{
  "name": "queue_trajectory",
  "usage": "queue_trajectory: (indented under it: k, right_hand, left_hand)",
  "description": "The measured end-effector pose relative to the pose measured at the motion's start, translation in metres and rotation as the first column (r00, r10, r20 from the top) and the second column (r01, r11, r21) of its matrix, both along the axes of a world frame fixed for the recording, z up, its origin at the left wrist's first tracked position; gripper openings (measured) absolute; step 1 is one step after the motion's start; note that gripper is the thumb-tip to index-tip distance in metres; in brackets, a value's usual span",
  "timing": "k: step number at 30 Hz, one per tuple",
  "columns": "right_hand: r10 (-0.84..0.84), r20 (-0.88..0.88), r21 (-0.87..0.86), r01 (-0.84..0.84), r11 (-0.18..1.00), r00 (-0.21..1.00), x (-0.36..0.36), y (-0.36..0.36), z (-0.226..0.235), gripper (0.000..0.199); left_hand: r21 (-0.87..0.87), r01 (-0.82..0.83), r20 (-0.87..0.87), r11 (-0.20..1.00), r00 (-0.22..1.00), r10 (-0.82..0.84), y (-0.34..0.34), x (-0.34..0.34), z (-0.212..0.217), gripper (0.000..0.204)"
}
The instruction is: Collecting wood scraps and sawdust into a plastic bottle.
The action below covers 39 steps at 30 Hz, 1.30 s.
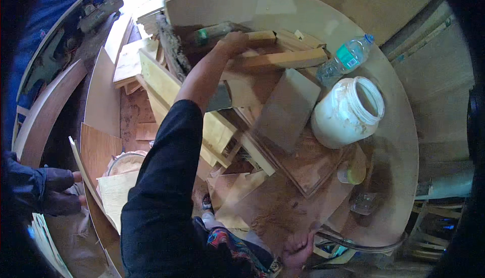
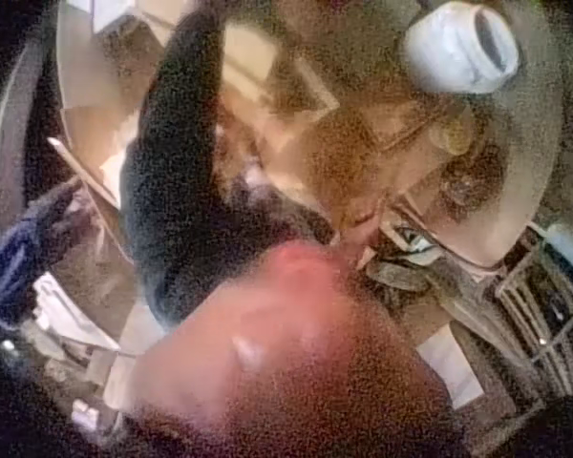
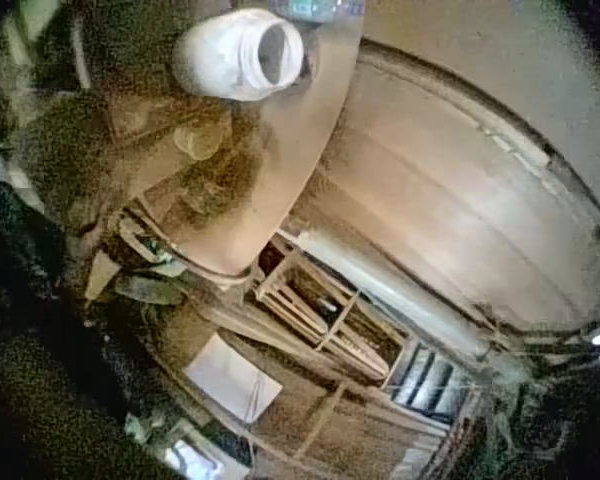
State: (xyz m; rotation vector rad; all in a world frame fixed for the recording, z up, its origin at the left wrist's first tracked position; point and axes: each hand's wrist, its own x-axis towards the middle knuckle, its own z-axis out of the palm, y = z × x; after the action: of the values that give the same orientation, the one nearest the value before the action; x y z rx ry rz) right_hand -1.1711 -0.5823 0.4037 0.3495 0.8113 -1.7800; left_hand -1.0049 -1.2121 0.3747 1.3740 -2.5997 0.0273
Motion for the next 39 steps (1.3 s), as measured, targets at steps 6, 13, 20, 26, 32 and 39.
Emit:
queue_trajectory:
  k: [6, 13, 20, 26, 32, 39]
  right_hand:
    - [0.026, 0.184, -0.211, 0.013, 0.977, 0.983, -0.037, 0.073, -0.021, 0.048]
    - [0.114, 0.314, -0.023, -0.113, 0.993, 0.942, -0.069, 0.125, -0.057, 0.049]
    - [-0.158, 0.342, 0.578, -0.075, 0.813, 0.926, -0.051, 0.121, -0.024, 0.038]
    - [0.131, -0.538, 0.433, 0.140, 0.890, 0.832, 0.009, 0.077, -0.004, 0.029]
    - [0.451, -0.318, 0.230, -0.394, 0.890, 0.834, 0.066, 0.004, 0.003, 0.031]
    - [0.668, -0.721, 0.264, -0.819, 0.509, 0.183, 0.213, -0.090, 0.006, 0.024]
  left_hand:
    - [0.102, 0.019, 0.198, 0.995, 0.979, -0.039, -0.017, -0.037, -0.008, 0.024]
    - [0.035, -0.038, 0.023, 0.999, 0.999, 0.037, -0.018, -0.038, -0.023, 0.027]
    - [0.328, -0.094, -0.060, 0.940, 0.991, 0.120, -0.015, 0.014, 0.021, 0.030]
    - [0.244, 0.322, -0.892, 0.915, 0.444, 0.081, 0.081, 0.130, 0.081, 0.024]
    - [0.301, 0.180, -0.918, 0.937, 0.322, 0.233, 0.248, 0.216, 0.080, 0.023]
    - [0.344, 0.129, -0.868, 0.930, 0.421, 0.263, 0.511, 0.231, 0.023, 0.016]
